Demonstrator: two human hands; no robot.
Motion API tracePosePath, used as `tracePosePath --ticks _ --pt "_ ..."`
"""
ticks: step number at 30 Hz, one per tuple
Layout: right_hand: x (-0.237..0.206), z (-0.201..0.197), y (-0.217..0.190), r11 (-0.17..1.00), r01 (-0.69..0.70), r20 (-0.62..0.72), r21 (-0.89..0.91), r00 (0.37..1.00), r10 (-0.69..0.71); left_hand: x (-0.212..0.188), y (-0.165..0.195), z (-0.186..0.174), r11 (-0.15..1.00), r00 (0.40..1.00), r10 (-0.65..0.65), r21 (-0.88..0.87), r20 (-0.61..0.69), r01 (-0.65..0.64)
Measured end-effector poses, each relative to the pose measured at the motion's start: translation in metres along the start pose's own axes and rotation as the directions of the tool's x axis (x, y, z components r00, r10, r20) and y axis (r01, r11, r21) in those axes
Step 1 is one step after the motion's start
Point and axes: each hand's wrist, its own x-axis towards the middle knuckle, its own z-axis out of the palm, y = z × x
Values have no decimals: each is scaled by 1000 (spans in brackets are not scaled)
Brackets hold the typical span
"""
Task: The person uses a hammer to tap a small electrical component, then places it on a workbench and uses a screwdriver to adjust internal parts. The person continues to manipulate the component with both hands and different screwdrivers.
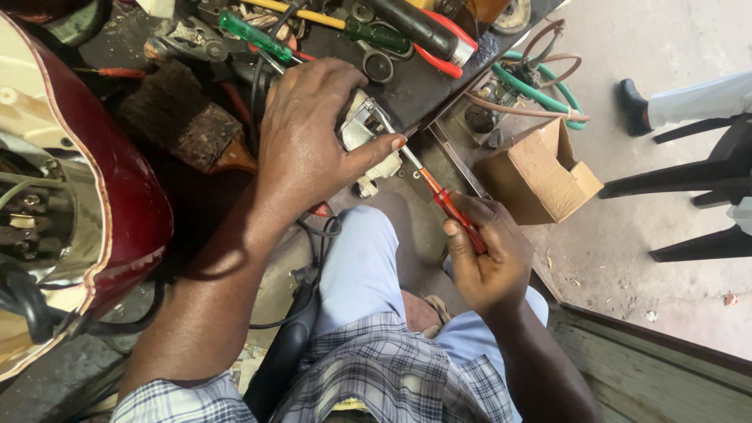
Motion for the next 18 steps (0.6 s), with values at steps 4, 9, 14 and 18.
tracePosePath --ticks 4,9,14,18 --pt "1 -2 -1 998 64 0 -2 998 -64 1 1 -2 1000 1000 5 4 0 -5" --pt "-1 -2 4 996 -44 23 72 999 43 1 1 -3 1000 1000 -6 3 10 5" --pt "-3 -4 15 971 -154 83 184 987 141 2 3 -3 1000 1000 -1 7 9 1" --pt "9 -8 20 922 -203 164 329 974 156 6 8 -7 1000 1000 12 -4 6 -12"
